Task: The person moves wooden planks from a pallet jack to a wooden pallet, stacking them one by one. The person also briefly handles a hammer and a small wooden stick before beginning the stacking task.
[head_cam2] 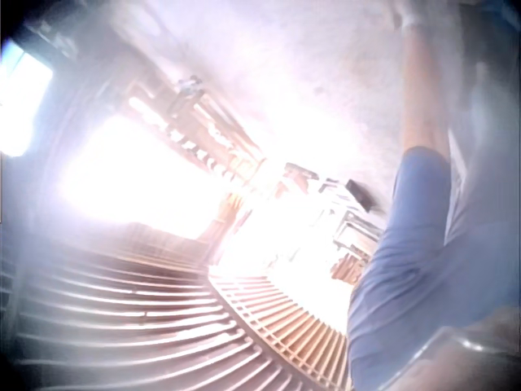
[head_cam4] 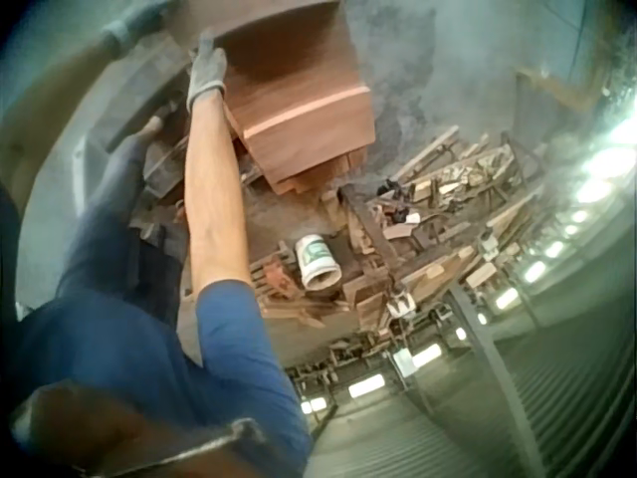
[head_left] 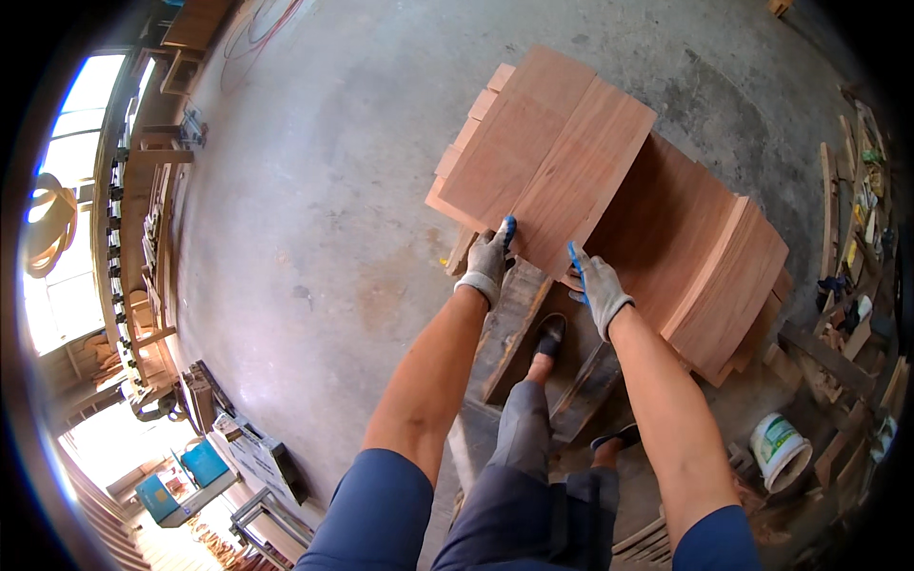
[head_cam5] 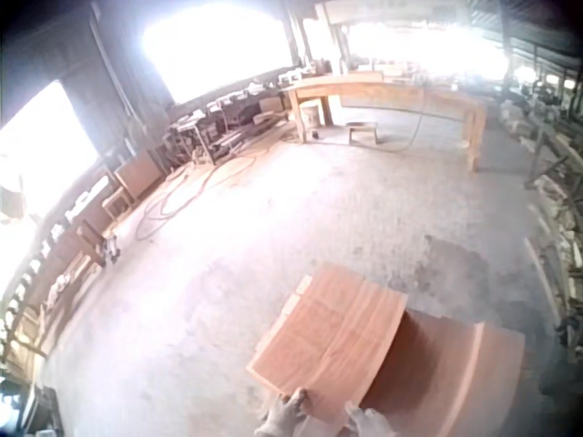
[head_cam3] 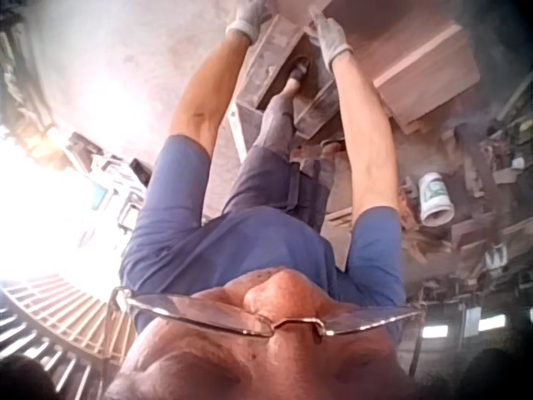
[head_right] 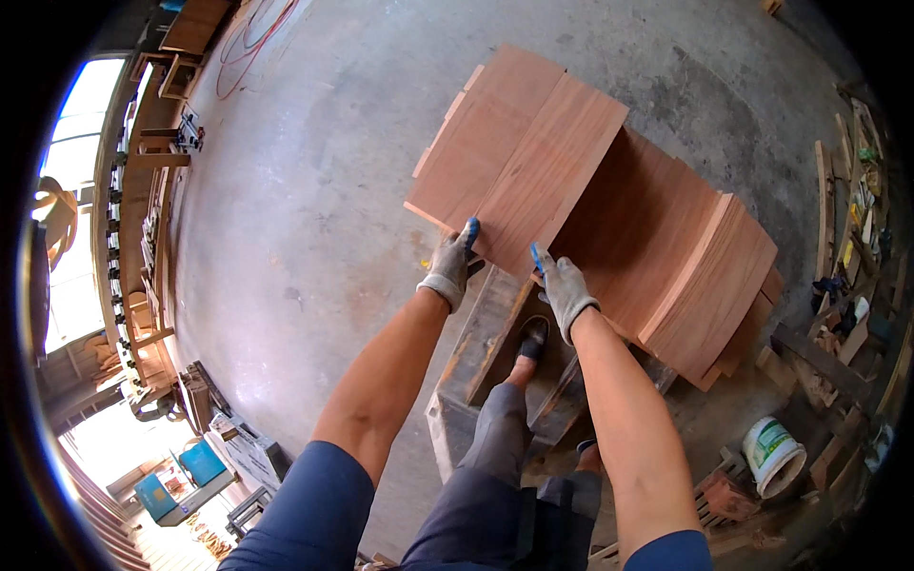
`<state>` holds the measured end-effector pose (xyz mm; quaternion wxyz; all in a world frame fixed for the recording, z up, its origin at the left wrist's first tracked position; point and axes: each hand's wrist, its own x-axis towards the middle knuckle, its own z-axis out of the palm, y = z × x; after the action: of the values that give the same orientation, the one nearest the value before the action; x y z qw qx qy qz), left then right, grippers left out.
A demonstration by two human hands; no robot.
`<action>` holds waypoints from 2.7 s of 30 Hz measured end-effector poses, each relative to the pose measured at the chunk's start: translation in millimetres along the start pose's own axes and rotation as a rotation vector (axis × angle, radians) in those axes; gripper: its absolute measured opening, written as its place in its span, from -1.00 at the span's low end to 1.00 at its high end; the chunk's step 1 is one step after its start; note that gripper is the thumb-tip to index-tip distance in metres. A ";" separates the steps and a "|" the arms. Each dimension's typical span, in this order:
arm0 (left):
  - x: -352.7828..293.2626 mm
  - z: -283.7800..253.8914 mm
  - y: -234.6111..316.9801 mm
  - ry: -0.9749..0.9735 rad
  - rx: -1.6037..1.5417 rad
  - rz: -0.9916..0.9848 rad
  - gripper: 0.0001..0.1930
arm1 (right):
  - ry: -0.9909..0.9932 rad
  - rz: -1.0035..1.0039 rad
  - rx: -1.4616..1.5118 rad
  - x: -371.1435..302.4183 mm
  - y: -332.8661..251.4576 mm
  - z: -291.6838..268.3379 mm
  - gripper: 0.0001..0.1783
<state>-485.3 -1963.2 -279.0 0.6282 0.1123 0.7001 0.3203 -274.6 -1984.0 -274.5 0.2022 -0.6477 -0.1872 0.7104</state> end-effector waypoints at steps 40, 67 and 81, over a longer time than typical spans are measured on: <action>-166.6 -38.1 -106.2 -0.436 -0.041 -0.372 -0.38 | -0.115 -0.004 0.402 -155.4 128.9 -35.8 -0.18; -495.2 280.1 -433.7 -0.703 1.051 -0.948 -0.35 | 0.441 -0.377 2.114 -524.9 510.8 -203.3 -0.18; -561.4 338.5 -640.0 -0.646 1.362 -0.775 -0.40 | 0.880 -0.423 2.589 -484.1 646.4 -274.8 -0.42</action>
<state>97.8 -2665.9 -204.8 0.6578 0.3044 0.5154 -0.4572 8.6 -2787.5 -232.0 0.7983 -0.1287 0.5840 0.0719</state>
